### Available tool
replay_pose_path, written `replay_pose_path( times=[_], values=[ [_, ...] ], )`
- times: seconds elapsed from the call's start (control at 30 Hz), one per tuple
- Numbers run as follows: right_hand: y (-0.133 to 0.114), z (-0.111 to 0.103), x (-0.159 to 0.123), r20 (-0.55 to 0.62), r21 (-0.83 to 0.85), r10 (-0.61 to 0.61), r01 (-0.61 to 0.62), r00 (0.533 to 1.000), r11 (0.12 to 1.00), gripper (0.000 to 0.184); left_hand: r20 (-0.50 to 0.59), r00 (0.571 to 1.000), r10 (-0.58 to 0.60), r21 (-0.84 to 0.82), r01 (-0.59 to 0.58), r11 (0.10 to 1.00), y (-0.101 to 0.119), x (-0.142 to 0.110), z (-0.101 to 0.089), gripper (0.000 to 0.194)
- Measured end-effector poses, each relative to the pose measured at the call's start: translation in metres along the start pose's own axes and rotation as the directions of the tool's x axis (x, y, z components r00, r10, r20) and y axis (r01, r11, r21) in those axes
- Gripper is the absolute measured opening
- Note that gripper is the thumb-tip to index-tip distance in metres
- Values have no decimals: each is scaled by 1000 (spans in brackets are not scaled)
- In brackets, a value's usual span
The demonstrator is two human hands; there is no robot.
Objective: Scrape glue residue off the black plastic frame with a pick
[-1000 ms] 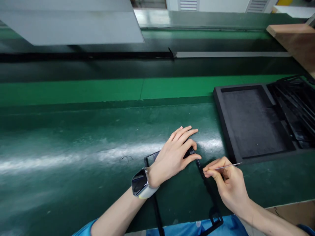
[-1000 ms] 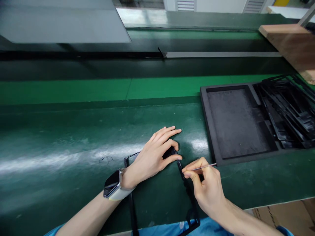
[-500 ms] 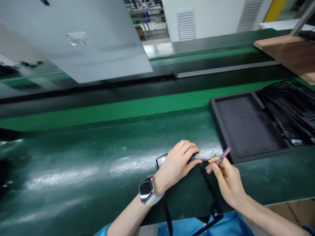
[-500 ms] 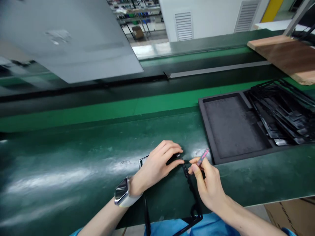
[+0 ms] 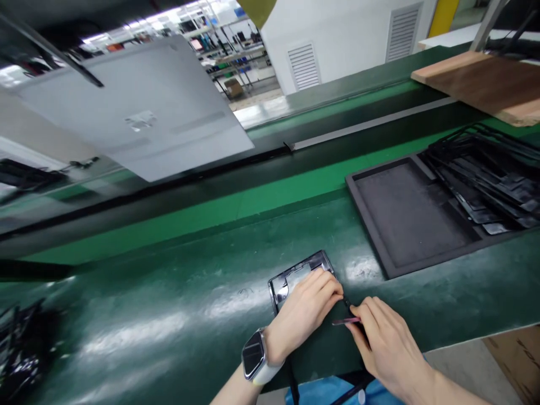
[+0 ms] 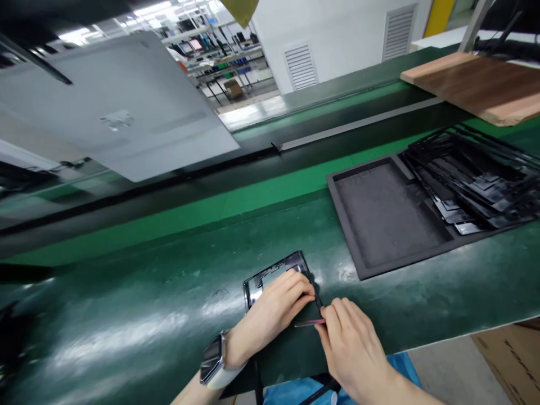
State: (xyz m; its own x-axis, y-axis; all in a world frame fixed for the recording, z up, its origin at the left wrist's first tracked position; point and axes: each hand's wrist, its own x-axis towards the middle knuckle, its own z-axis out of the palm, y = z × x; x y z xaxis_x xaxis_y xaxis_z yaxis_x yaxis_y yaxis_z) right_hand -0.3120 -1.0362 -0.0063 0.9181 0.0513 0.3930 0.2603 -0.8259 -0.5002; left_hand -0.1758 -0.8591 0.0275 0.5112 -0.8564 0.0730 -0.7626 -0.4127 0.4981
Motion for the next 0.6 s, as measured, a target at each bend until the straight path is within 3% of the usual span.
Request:
replay_pose_path(
  times=[0.33,0.6],
  values=[
    [1,7,-1,-50,-104,-71,65,996,992,24,147,968,202,313,-239,919,3,9,-10,5],
    [1,12,-5,-53,-102,-79,74,995,992,27,192,955,226,395,-286,873,2,15,-5,8]
  ],
)
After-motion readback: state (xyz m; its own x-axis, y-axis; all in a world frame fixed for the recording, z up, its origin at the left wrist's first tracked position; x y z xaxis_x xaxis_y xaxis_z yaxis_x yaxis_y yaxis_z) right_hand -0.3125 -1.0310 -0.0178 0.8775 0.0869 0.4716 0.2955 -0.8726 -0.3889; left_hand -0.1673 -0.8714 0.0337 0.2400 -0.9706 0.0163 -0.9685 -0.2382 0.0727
